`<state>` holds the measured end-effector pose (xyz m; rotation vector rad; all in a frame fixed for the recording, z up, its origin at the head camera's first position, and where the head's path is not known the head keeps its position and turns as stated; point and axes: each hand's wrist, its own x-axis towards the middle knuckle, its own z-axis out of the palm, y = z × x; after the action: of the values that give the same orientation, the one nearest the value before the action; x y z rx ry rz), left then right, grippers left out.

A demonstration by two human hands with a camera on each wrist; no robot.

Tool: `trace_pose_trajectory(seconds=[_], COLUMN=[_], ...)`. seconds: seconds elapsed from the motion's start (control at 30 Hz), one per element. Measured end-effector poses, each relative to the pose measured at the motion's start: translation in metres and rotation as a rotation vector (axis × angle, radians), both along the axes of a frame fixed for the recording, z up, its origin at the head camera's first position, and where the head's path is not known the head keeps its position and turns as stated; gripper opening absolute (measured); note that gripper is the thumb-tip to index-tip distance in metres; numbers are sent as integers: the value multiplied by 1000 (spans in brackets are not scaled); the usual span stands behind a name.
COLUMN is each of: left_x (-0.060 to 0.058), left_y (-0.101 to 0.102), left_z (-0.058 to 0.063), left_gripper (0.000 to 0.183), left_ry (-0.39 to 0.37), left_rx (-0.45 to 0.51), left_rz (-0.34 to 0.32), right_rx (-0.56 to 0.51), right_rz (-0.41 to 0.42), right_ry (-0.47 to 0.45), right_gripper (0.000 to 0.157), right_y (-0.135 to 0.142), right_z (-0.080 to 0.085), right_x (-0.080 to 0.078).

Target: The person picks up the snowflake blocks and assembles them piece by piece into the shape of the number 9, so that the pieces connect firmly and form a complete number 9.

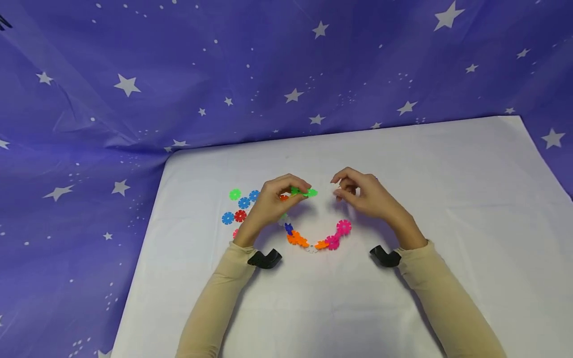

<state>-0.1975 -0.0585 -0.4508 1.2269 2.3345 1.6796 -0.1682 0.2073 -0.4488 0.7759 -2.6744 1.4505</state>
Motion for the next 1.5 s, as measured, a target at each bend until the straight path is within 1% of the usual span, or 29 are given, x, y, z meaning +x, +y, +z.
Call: trace_pose_trajectory(seconds=[0.07,0.1,0.2,0.33,0.57,0.73,0.87,1.03,1.13,1.23,1.37,1.43,1.5], left_x=[2,3,7,8,7,7,7,6,6,8,10,10,10], left_y=[4,5,6,9,10,10,8,9,10,13,16,18,17], left_z=[2,2,4,5,3,3,2,1,-1,-1,-2,-3,-2], left_gripper=[8,8,9,8,8,8,9,9,8,8,8,7,7], left_ry=[60,77,100,94,94,101,111,115,124,129,109,100,93], left_rx=[33,44,59,67,59,54,39,39,63,107,146,129,78], left_rz=[19,20,18,3,12,8,19,15,24,41,51,48,48], right_rx=[-22,-28,-35,-45,-42,-46,-53,-48,-47,-70,-100,-93,-74], right_rz=[2,9,41,61,45,43,47,45,32,13,-12,-24,-18], right_ry=[43,63,102,122,163,166,167,174,198,228,250,249,227], right_gripper=[22,23,27,28,33,31,29,32,31,28,24,24,27], right_y=[-1,-2,-3,-6,-9,-9,-10,-13,-16,-20,-24,-25,-24], right_z=[4,5,8,10,10,9,9,9,9,9,7,6,6], right_x=[3,4,6,8,10,10,10,10,11,12,13,13,12])
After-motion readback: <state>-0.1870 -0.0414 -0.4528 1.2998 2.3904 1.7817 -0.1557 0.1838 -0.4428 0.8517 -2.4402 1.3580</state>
